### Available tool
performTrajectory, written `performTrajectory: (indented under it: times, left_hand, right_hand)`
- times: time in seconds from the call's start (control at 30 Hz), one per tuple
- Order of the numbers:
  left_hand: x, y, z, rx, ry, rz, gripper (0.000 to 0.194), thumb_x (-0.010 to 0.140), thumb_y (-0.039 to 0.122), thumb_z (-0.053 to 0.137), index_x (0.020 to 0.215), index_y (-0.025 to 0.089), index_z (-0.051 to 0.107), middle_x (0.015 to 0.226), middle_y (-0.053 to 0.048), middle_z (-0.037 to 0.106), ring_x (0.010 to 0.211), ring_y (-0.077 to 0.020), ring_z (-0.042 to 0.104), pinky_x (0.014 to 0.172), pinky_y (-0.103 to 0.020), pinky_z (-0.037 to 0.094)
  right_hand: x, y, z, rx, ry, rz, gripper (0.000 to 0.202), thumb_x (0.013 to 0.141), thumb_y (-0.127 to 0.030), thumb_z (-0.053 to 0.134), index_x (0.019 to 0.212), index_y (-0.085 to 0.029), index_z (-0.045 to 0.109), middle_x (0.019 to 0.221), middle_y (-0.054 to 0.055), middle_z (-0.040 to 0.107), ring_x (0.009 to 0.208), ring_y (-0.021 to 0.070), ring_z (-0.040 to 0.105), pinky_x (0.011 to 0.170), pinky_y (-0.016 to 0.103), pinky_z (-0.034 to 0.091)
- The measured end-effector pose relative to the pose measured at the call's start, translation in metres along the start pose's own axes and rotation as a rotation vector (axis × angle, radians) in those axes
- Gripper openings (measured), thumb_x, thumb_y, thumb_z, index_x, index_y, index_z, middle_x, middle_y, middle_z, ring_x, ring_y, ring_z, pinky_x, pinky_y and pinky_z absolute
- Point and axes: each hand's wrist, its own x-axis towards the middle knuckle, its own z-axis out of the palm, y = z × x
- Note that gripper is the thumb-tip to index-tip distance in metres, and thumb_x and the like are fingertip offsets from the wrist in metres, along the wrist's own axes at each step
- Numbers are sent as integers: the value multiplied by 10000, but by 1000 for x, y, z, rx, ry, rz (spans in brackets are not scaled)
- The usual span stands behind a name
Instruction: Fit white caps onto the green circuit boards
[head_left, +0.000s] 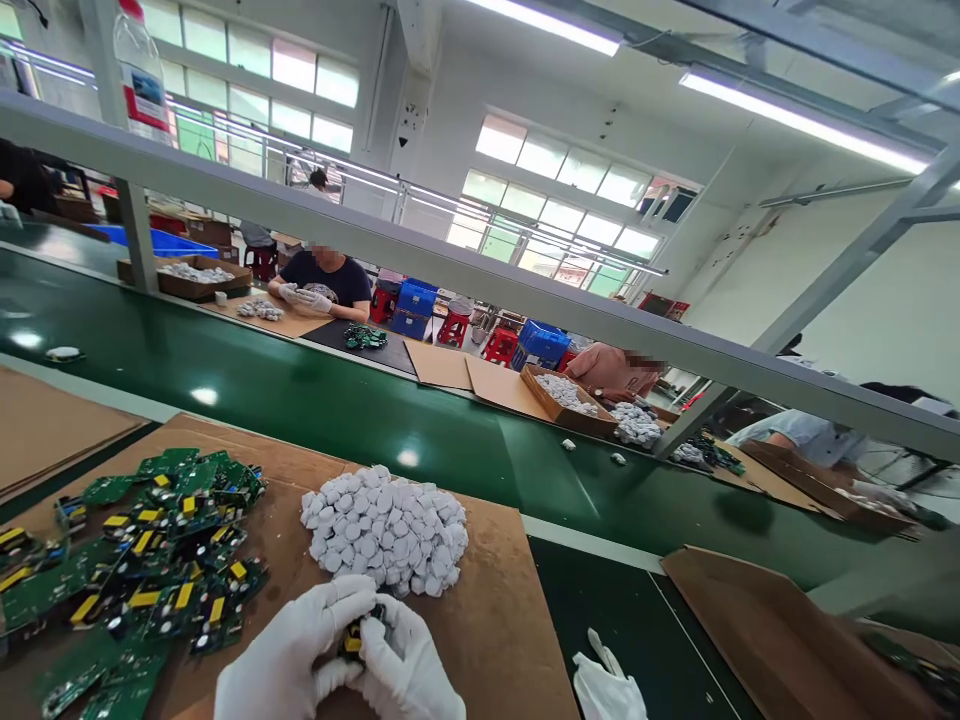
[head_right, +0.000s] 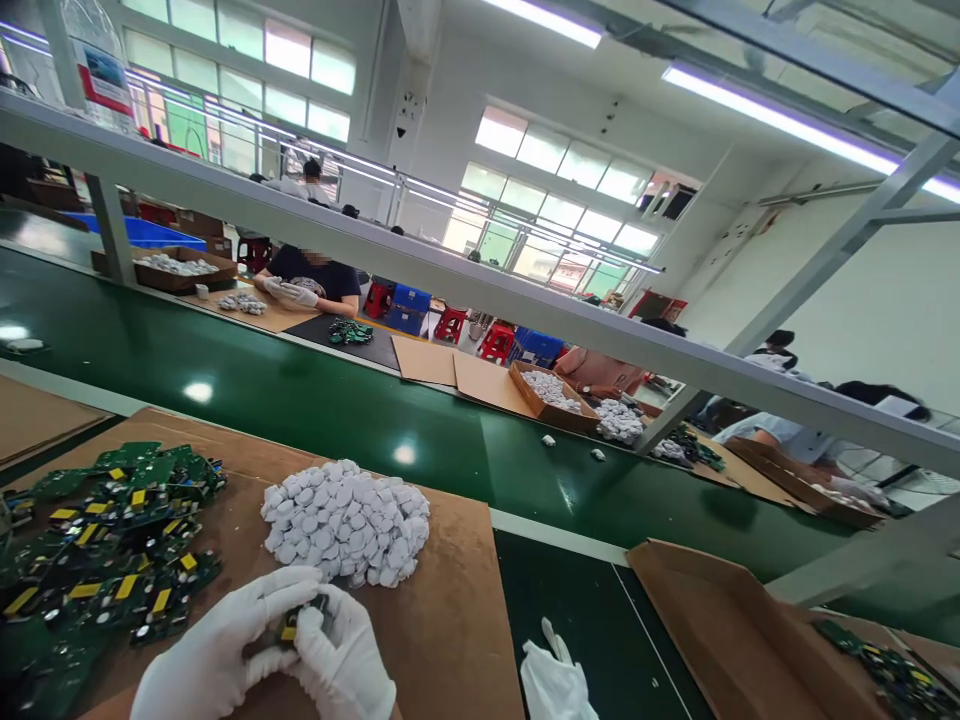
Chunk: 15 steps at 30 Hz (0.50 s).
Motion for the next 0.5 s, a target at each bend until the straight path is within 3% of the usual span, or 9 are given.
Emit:
performTrajectory:
  times: [0.17, 0.33, 0.5]
  left_hand:
    - [0, 2, 2, 79, 5, 141, 504, 828, 160, 582, 1310, 304, 554, 1332, -76, 615, 1196, -269, 589, 1036, -354, 476]
    - [3, 16, -2, 94, 67, 84, 485, 756, 114, 593, 1211, 281, 608, 1259, -59, 664, 1118, -268, 635, 970, -341, 525]
    - [3, 19, 2, 97, 199, 236, 506, 741, 104, 592, 1212, 289, 595, 1172, -61, 702, 993, -250, 687, 857, -329, 570]
  right_hand:
    - [1, 3, 3, 141, 32, 28, 170, 772, -338, 650, 823, -177, 671, 807, 28, 670, 775, 175, 611, 790, 302, 514]
    - [-3, -6, 8, 350, -11, 94, 300, 792, -467, 585, 838, -175, 638, 774, 33, 614, 717, 151, 578, 665, 287, 526]
    - [-2, -2, 11, 520, 56, 125, 278, 656, -405, 765, 721, -158, 655, 682, -20, 580, 658, 104, 491, 647, 229, 471]
